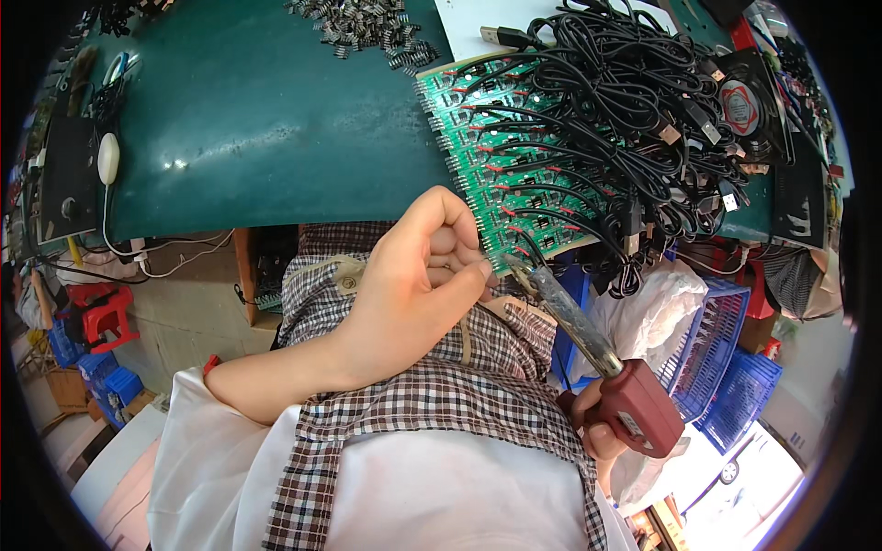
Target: The person solders electronic components onto circuit boards connected to cables using a soldering gun and places completed boards into a crate.
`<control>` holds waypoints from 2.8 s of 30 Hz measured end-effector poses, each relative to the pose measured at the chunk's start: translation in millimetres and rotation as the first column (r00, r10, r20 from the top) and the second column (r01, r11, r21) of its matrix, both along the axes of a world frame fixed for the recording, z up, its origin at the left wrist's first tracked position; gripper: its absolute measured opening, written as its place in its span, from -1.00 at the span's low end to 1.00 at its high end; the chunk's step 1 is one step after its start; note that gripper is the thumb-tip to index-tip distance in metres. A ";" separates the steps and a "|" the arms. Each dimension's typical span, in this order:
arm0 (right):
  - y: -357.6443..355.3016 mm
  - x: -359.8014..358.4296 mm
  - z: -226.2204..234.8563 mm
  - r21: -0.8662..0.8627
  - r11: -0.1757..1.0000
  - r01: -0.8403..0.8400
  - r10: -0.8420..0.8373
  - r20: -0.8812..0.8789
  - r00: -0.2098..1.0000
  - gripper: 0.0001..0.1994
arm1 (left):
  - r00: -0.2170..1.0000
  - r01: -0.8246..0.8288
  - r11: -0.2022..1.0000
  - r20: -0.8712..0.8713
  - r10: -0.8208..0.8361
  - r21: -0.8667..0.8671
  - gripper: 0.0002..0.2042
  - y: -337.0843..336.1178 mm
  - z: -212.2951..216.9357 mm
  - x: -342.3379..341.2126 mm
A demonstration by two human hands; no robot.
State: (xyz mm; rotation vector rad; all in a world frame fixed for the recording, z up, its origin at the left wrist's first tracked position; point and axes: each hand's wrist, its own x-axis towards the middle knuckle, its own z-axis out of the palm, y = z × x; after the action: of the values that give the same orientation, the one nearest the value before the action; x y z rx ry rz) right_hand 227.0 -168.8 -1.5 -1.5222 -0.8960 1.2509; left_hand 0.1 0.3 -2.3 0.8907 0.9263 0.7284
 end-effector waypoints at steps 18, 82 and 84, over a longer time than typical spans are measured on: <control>-2.7 -3.4 -4.9 0.049 0.998 0.042 -0.043 0.009 0.999 -0.48 | 1.000 -0.001 1.000 -0.006 0.001 0.017 -0.82 0.0 -1.0 0.4; 113.7 44.7 74.1 0.859 0.442 0.260 -0.765 0.209 0.609 -0.58 | 0.960 -0.240 0.959 0.185 0.211 0.151 -0.30 61.7 -13.1 -22.0; 108.7 29.4 84.7 0.835 0.484 0.264 -0.702 0.190 0.686 -0.60 | 0.968 -0.214 0.966 0.166 0.190 0.141 -0.29 64.8 -14.5 -26.3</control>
State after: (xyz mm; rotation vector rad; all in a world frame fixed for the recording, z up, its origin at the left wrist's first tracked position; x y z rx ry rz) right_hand 256.4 -60.1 83.2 -1.2439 -1.0092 -0.0798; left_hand -26.3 65.1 -16.8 0.8733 0.8402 1.0440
